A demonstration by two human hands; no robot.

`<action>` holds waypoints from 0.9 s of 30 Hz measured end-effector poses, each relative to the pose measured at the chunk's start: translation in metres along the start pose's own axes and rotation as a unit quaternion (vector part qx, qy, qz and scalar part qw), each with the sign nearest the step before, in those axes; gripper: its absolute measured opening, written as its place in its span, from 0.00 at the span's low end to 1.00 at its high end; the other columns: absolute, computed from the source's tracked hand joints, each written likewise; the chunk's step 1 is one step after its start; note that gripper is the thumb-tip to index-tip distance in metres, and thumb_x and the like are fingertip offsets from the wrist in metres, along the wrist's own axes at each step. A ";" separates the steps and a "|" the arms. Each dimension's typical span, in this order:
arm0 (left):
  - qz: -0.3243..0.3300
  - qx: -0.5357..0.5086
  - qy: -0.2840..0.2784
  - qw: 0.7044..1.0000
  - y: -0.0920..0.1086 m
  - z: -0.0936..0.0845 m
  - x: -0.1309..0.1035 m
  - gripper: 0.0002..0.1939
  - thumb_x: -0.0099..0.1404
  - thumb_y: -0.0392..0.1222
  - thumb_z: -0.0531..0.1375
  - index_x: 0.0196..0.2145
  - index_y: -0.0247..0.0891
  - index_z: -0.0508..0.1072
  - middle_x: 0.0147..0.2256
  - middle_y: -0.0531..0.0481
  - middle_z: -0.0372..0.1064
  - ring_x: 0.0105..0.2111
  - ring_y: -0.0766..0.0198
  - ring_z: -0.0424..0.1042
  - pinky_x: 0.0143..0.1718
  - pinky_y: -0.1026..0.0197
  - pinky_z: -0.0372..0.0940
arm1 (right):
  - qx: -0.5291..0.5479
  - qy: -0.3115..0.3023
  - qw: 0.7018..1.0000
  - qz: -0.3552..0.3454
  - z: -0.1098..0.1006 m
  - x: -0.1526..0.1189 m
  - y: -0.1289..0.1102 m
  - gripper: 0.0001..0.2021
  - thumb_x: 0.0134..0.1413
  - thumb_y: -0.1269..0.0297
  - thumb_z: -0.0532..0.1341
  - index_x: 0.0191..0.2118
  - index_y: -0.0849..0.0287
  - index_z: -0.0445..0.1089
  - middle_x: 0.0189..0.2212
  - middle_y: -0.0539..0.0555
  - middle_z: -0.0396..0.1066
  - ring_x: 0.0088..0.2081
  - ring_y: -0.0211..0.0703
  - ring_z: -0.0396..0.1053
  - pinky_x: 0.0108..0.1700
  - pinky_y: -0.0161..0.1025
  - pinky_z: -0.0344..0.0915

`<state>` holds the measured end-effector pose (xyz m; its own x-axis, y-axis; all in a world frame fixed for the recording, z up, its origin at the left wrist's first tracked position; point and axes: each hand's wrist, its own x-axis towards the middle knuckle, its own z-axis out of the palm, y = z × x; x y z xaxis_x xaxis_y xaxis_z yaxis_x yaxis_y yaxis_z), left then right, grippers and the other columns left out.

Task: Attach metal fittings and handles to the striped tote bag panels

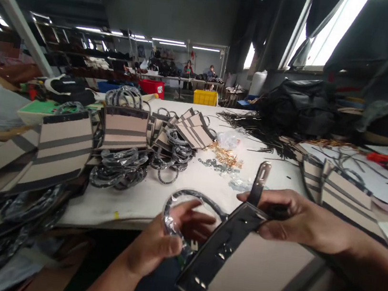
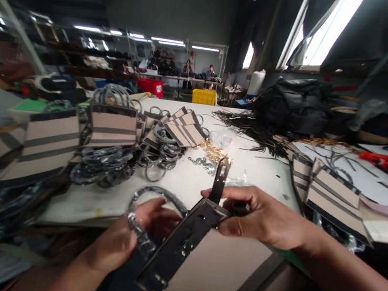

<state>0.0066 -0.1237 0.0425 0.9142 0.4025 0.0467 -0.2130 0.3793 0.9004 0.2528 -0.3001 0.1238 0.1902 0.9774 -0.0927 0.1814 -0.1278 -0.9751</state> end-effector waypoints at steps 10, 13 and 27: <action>-0.157 -0.062 0.138 0.976 -0.138 -0.013 -0.007 0.25 0.54 0.52 0.77 0.44 0.33 0.83 0.37 0.41 0.80 0.34 0.54 0.79 0.36 0.58 0.71 | -0.073 -0.014 0.995 0.059 -0.004 0.079 0.085 0.18 0.35 0.58 0.78 0.36 0.60 0.84 0.22 0.47 0.73 0.26 0.43 0.69 0.29 0.36 0.64; -0.173 -0.078 0.193 0.963 -0.159 -0.021 0.001 0.23 0.56 0.54 0.76 0.40 0.31 0.83 0.34 0.41 0.80 0.31 0.57 0.77 0.33 0.59 0.69 | -0.153 -0.072 0.983 0.071 -0.004 0.107 0.105 0.16 0.44 0.59 0.73 0.41 0.58 0.85 0.23 0.46 0.72 0.26 0.40 0.66 0.29 0.35 0.60; -0.144 -0.161 0.345 0.914 -0.191 -0.009 0.047 0.22 0.54 0.52 0.75 0.39 0.31 0.84 0.33 0.41 0.82 0.34 0.49 0.82 0.37 0.55 0.75 | -0.168 0.307 0.931 -0.101 0.008 0.130 0.136 0.13 0.62 0.53 0.69 0.35 0.58 0.79 0.27 0.51 0.75 0.29 0.41 0.69 0.33 0.38 0.64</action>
<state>0.0870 -0.1698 -0.1314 0.5379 0.6339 -0.5558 -0.1888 0.7331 0.6534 0.2949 -0.1895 -0.0227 0.6165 0.7195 0.3197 0.5460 -0.0980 -0.8321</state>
